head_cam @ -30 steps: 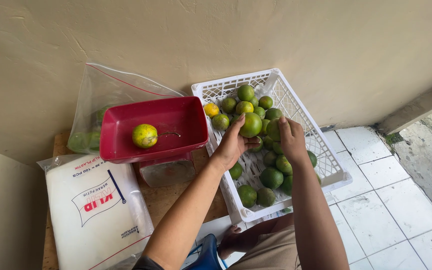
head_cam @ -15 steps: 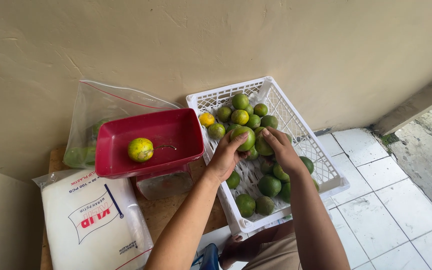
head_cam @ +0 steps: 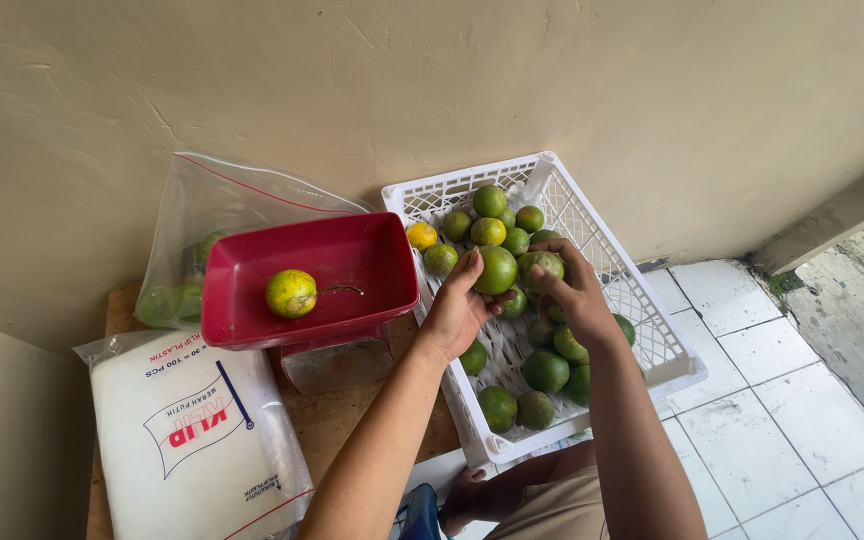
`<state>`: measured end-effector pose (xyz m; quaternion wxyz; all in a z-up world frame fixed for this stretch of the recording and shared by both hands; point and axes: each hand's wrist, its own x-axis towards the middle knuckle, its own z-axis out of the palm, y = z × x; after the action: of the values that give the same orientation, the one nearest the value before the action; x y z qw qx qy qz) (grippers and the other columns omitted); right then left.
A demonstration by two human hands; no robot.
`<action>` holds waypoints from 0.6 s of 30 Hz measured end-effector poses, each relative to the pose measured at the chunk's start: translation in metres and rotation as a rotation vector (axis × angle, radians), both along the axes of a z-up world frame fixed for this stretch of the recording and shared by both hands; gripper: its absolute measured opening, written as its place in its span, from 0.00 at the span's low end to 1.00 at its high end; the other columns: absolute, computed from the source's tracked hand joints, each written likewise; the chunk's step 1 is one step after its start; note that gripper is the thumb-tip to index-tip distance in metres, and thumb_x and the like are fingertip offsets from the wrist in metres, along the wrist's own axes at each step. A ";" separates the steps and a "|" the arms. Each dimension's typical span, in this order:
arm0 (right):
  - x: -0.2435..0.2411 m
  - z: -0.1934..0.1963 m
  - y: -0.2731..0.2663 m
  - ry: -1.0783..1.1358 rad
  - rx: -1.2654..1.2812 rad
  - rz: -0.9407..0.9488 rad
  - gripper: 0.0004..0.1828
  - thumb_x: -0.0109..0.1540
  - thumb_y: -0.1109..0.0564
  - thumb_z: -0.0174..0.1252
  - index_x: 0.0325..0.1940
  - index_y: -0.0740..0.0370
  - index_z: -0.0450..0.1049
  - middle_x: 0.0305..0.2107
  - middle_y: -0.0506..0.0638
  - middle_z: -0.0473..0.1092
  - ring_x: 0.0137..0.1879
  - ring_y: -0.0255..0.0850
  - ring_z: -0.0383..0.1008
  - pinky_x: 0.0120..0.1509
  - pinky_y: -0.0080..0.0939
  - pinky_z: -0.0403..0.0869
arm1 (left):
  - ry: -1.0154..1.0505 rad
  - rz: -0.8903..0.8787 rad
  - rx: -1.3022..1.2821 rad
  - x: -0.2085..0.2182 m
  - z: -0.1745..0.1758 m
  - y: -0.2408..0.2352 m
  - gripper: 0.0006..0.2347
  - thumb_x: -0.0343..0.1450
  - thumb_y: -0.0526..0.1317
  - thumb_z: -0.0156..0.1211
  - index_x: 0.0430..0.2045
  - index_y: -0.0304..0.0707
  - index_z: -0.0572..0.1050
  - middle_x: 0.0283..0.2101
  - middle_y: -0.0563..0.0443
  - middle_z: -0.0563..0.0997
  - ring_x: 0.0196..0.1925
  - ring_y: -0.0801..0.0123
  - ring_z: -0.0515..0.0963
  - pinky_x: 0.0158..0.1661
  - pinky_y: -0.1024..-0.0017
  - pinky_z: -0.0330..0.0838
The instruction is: The person picks limes from a white crate, places them into a red weighing tray, and then transfers them into a clear plastic bag. The person repeats this process, handling the limes one by one.
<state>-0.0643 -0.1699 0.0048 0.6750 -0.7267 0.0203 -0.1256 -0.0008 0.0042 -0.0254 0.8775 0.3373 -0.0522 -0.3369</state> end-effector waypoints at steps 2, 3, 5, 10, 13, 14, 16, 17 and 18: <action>0.005 -0.003 -0.004 -0.060 -0.030 0.031 0.28 0.60 0.55 0.66 0.61 0.69 0.67 0.40 0.67 0.69 0.42 0.53 0.73 0.38 0.49 0.75 | 0.006 -0.011 -0.031 0.001 0.001 0.003 0.18 0.77 0.55 0.54 0.57 0.50 0.68 0.45 0.40 0.75 0.45 0.50 0.84 0.34 0.74 0.71; 0.007 -0.005 -0.006 -0.121 -0.060 0.063 0.31 0.57 0.62 0.69 0.61 0.70 0.67 0.45 0.69 0.70 0.52 0.57 0.74 0.52 0.57 0.76 | 0.012 -0.021 -0.061 0.002 0.002 0.004 0.19 0.79 0.55 0.47 0.63 0.53 0.68 0.48 0.38 0.75 0.50 0.44 0.83 0.33 0.75 0.69; 0.006 -0.008 -0.006 -0.155 -0.037 0.065 0.32 0.54 0.65 0.71 0.60 0.70 0.67 0.48 0.66 0.70 0.56 0.55 0.73 0.58 0.55 0.74 | 0.014 -0.026 -0.062 0.002 0.001 0.004 0.19 0.79 0.55 0.45 0.63 0.55 0.68 0.49 0.37 0.76 0.49 0.45 0.83 0.32 0.76 0.69; 0.005 -0.009 -0.006 -0.222 -0.015 0.071 0.31 0.52 0.72 0.70 0.56 0.69 0.67 0.53 0.65 0.69 0.64 0.55 0.70 0.66 0.56 0.69 | 0.061 -0.021 -0.052 0.009 -0.020 -0.004 0.19 0.79 0.58 0.45 0.60 0.56 0.69 0.47 0.39 0.78 0.42 0.49 0.86 0.27 0.79 0.64; 0.005 -0.012 -0.007 -0.195 0.006 0.070 0.31 0.52 0.73 0.68 0.54 0.67 0.62 0.55 0.69 0.67 0.65 0.60 0.68 0.67 0.61 0.68 | 0.047 -0.014 -0.004 0.009 -0.018 -0.005 0.20 0.73 0.56 0.63 0.56 0.58 0.69 0.44 0.40 0.75 0.37 0.53 0.85 0.24 0.79 0.62; 0.004 -0.011 -0.007 -0.174 0.036 0.080 0.31 0.54 0.70 0.69 0.54 0.64 0.58 0.55 0.71 0.67 0.62 0.59 0.71 0.62 0.59 0.72 | -0.003 0.007 0.051 0.006 -0.013 -0.004 0.20 0.71 0.49 0.67 0.55 0.54 0.68 0.42 0.43 0.73 0.33 0.57 0.84 0.22 0.82 0.61; 0.002 -0.006 -0.005 -0.152 0.067 0.089 0.33 0.55 0.67 0.70 0.54 0.61 0.55 0.54 0.72 0.67 0.58 0.58 0.75 0.57 0.57 0.77 | -0.051 0.028 0.106 0.003 -0.010 -0.004 0.21 0.70 0.41 0.72 0.55 0.50 0.68 0.40 0.45 0.72 0.30 0.62 0.83 0.20 0.84 0.60; 0.000 -0.003 -0.002 -0.133 0.088 0.087 0.31 0.58 0.63 0.67 0.56 0.62 0.54 0.51 0.72 0.69 0.51 0.55 0.77 0.48 0.52 0.80 | -0.018 0.012 0.090 0.004 -0.012 -0.003 0.21 0.70 0.47 0.71 0.52 0.49 0.67 0.38 0.45 0.72 0.28 0.65 0.81 0.20 0.83 0.58; -0.001 0.000 0.001 -0.114 0.109 0.086 0.30 0.61 0.59 0.65 0.59 0.62 0.53 0.48 0.71 0.71 0.45 0.52 0.80 0.40 0.47 0.83 | 0.015 -0.003 0.075 0.005 -0.015 -0.003 0.21 0.70 0.54 0.69 0.49 0.47 0.67 0.37 0.45 0.73 0.27 0.69 0.80 0.20 0.83 0.56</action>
<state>-0.0657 -0.1691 0.0050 0.7182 -0.6810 -0.0424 -0.1365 0.0044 0.0011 -0.0402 0.8641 0.3672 -0.0334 -0.3427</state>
